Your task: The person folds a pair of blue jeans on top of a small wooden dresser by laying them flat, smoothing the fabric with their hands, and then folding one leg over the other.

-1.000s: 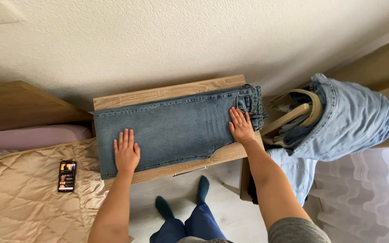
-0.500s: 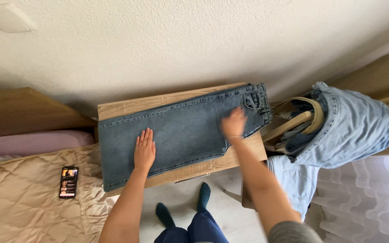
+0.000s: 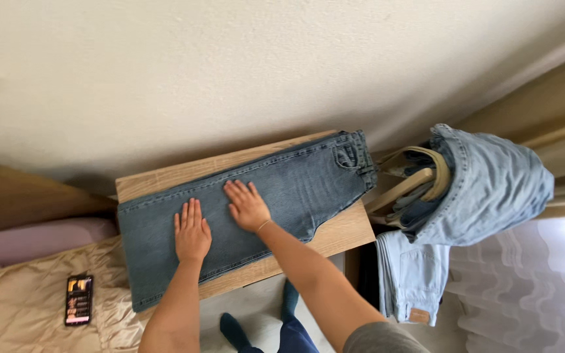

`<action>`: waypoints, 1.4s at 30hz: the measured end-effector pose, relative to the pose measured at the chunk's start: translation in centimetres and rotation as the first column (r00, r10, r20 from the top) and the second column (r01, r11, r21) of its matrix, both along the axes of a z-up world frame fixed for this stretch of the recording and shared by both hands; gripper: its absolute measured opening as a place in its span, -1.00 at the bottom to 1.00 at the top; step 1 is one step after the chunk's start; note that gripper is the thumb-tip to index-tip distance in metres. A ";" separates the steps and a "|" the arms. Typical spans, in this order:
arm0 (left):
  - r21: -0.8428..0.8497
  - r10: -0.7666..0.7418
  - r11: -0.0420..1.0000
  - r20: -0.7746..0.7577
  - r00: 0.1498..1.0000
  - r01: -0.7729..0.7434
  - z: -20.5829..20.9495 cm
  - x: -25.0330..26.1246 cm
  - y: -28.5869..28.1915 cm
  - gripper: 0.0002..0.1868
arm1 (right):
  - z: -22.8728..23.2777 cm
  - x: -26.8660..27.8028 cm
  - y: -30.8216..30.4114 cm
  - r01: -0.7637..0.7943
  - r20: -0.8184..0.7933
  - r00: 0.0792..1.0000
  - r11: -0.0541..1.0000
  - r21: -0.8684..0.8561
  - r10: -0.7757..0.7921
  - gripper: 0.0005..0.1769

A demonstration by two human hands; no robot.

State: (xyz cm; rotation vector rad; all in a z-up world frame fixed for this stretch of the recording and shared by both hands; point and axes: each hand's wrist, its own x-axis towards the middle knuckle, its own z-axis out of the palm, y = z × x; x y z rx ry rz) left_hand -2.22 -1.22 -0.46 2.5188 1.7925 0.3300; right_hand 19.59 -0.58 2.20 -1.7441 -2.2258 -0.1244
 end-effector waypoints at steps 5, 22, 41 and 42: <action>0.016 -0.006 1.000 0.056 0.998 0.006 0.5 0.2 -0.2 -0.35 | -0.1 8.1 0.6 0.126 0.023 0.992 0.989 -0.084 -0.124 -0.28; 0.127 -0.040 0.992 0.129 0.991 0.024 -0.1 0.6 0.4 -0.30 | -0.4 25.8 -1.0 0.361 0.122 0.925 0.932 0.026 -0.361 -0.28; -0.023 -0.044 0.999 0.121 0.992 0.048 3.0 0.7 -0.5 -0.33 | 5.0 19.4 -5.3 0.172 -0.031 0.979 0.901 -0.398 -0.200 -0.29; -0.010 -0.048 0.999 0.130 0.990 0.050 2.9 0.6 -0.6 -0.33 | 5.2 20.4 -5.3 0.215 -0.075 0.961 0.892 -0.398 -0.265 -0.28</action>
